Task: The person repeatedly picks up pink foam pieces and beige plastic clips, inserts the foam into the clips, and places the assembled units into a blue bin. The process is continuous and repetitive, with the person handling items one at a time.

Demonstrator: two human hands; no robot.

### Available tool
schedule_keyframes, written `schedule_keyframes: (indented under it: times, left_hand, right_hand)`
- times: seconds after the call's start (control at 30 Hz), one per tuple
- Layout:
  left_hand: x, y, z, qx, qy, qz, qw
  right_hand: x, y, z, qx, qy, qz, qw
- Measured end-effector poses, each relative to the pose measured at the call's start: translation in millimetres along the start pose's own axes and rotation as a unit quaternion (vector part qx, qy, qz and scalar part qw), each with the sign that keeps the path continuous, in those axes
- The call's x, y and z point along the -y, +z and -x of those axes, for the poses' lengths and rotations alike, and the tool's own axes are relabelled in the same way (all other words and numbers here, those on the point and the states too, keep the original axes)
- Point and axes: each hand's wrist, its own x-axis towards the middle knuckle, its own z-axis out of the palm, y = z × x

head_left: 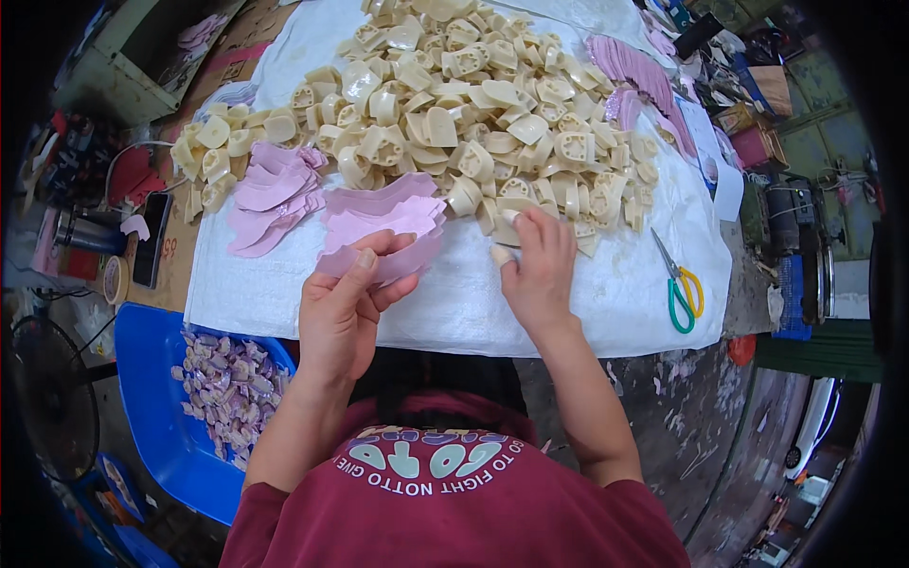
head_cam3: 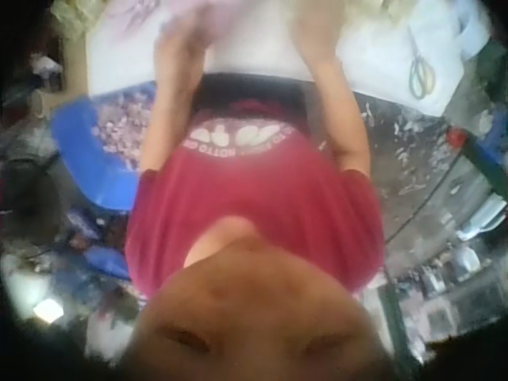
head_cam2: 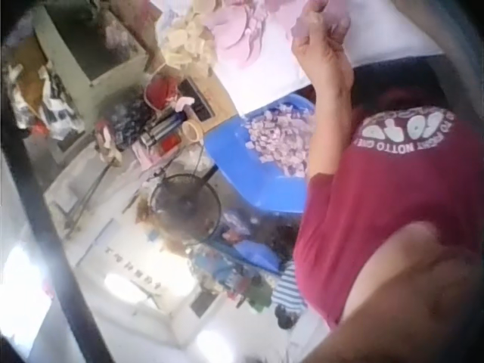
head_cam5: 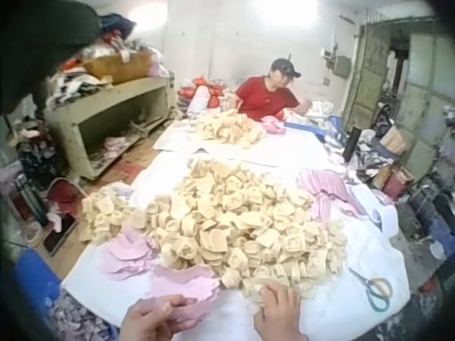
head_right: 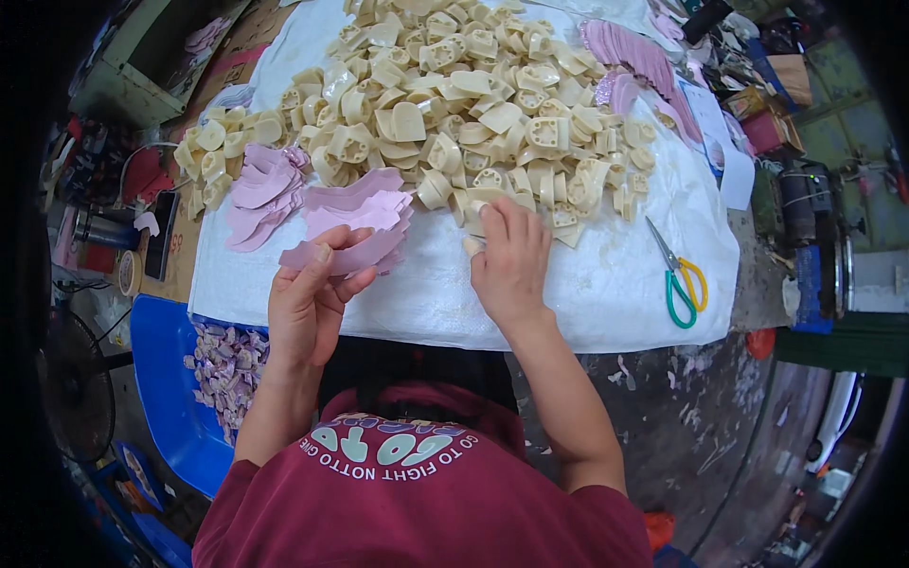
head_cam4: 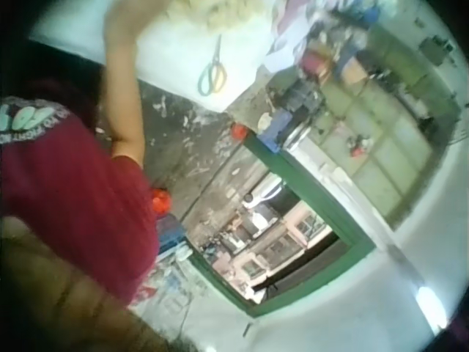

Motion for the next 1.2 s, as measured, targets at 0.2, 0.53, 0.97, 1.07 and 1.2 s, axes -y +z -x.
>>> schedule_keyframes:
  times: [0.2, 0.53, 0.97, 1.07, 1.2]
  left_hand:
    - [3.6, 18.7, -3.9, 0.042, 0.008, 0.034, 0.998]
    - [75.9, 78.7, -72.2, 0.182, 0.066, -0.188, 0.963]
    - [77.9, 77.2, -74.6, 0.163, 0.135, -0.225, 0.951]
    - [60.0, 70.6, -56.7, 0.098, 0.071, -0.090, 0.989]
    - [28.3, 49.8, -29.6, 0.024, -0.038, 0.037, 0.998]
  right_hand:
    - [-4.8, -1.9, 14.3, 0.028, -0.013, -0.029, 0.999]
    - [-5.9, -15.3, 41.3, 0.067, -0.065, -0.026, 0.995]
    - [-7.1, -10.9, 38.1, -0.010, 0.004, -0.071, 0.997]
    - [-9.4, -18.7, 41.6, -0.025, -0.025, -0.038, 0.999]
    - [-23.2, -23.5, 43.5, -0.024, 0.077, -0.117, 0.990]
